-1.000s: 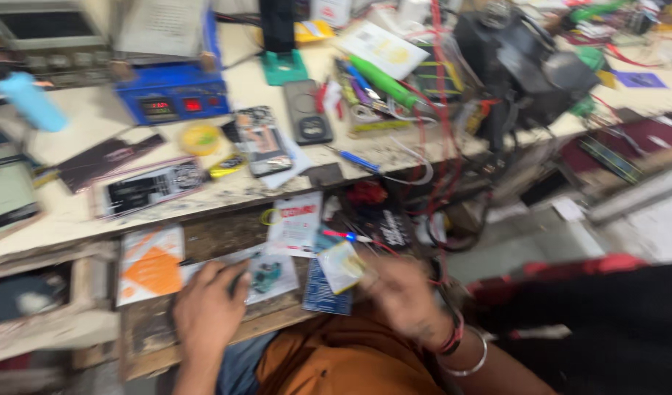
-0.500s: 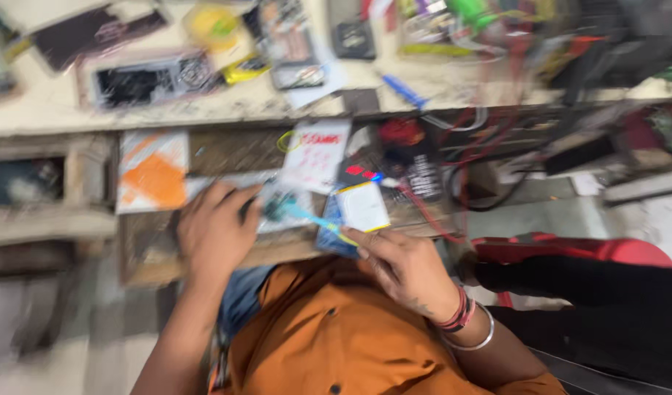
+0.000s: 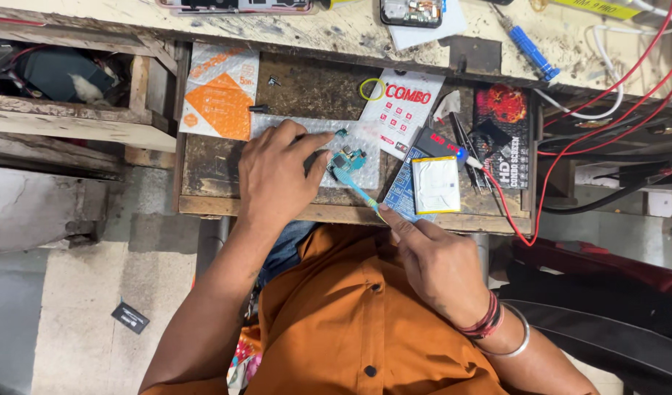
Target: The person removes a rubber band from a phone battery and sets it aside. They then brush a small circuit board with a toothbrush, use a hot air gun on the board, and continue brushing it. The person works at a cluttered electronics repair bench.
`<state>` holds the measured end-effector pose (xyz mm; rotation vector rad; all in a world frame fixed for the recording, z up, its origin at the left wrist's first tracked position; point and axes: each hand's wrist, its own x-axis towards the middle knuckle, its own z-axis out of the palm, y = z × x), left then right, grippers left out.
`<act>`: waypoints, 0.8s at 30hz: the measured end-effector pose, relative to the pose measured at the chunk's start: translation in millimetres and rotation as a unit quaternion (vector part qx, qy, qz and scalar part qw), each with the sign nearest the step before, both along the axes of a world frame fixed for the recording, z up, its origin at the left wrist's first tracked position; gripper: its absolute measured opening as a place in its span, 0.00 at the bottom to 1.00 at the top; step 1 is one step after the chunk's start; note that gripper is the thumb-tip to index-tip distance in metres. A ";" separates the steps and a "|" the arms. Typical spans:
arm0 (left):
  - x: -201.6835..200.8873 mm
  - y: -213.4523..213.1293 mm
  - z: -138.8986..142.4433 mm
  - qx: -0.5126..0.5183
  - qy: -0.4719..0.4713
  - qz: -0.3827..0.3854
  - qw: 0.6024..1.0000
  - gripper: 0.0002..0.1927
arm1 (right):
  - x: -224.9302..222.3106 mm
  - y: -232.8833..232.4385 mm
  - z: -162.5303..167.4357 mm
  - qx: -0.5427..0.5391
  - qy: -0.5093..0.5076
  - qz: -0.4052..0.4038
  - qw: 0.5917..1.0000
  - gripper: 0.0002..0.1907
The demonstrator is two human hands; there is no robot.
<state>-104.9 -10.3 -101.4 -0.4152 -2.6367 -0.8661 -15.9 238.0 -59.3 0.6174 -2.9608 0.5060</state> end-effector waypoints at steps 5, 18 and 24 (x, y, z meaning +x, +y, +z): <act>1.3 1.2 -1.3 -0.004 0.006 0.001 1.000 0.13 | -0.1 -0.7 2.0 0.032 0.018 -0.020 0.999 0.26; 1.6 4.8 0.3 -0.023 0.004 0.014 1.000 0.12 | 6.4 19.6 9.9 -0.100 -0.011 -0.011 0.995 0.22; 1.4 6.3 1.4 -0.035 0.007 0.011 0.999 0.11 | 8.7 90.8 22.3 -0.066 0.122 -0.250 0.958 0.19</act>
